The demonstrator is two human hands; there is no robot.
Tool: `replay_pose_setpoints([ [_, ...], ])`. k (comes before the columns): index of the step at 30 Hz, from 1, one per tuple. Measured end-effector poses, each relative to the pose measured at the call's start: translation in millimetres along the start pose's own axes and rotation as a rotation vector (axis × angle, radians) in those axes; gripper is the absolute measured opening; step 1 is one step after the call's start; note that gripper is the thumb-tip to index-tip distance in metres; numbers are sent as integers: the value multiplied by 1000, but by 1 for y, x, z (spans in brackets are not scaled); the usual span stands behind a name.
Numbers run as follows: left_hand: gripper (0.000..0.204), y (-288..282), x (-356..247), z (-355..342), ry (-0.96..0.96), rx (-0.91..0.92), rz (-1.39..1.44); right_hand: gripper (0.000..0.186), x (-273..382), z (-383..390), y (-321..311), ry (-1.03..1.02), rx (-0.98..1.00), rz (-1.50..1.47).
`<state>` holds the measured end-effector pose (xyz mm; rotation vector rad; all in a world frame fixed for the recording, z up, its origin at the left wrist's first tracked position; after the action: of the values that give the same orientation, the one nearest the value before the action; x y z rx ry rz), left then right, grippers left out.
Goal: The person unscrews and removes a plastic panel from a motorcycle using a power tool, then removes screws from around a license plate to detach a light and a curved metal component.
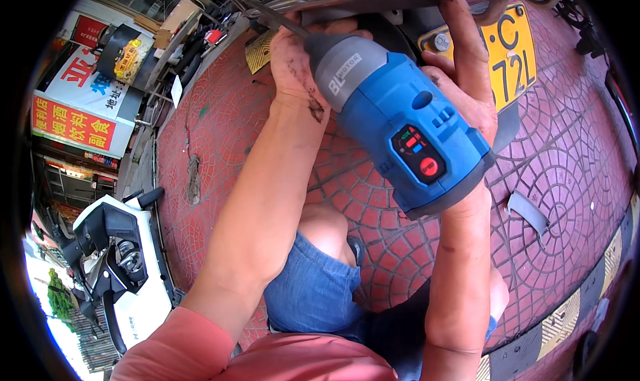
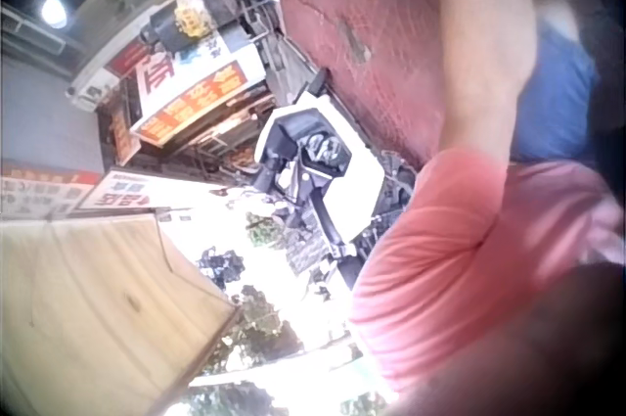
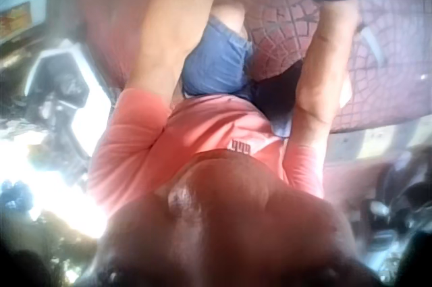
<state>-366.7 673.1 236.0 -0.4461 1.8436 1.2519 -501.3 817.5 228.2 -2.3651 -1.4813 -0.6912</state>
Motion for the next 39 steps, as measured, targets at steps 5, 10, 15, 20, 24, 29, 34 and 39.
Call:
replay_pose_setpoints([
  [5,36,14,-4,-2,-40,230,328,64,9,-5,-3,106,-16,-187],
  [10,39,-10,3,-6,-208,440,84,63,6,5,-8,78,44,-57],
  [15,52,-9,3,-4,-189,362,60,30,-6,2,1,-431,-27,93],
  [20,63,-8,5,1,-194,339,30,22,-1,5,-3,-360,-31,61],
  [24,62,-6,9,-1,-180,334,50,24,1,3,-6,-371,-48,47],
  [29,60,-7,8,-6,-143,319,88,24,-4,3,-4,-378,-28,36],
  [34,59,-8,6,-10,-108,309,134,18,-2,6,-6,-419,-1,75],
  [39,58,-7,6,-18,-68,297,201,24,-17,4,-3,-18,-7,-250],
])
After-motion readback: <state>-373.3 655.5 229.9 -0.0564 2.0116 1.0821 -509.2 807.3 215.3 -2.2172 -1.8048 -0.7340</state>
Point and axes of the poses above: each hand's wrist, its own z-axis away from the middle knuckle, its own y-axis out of the palm, x = y × z, the point moved 5 cm from there along -z, towards the middle knuckle, and after that the axes turned 6 degrees about -z, right-handed, at the moved point
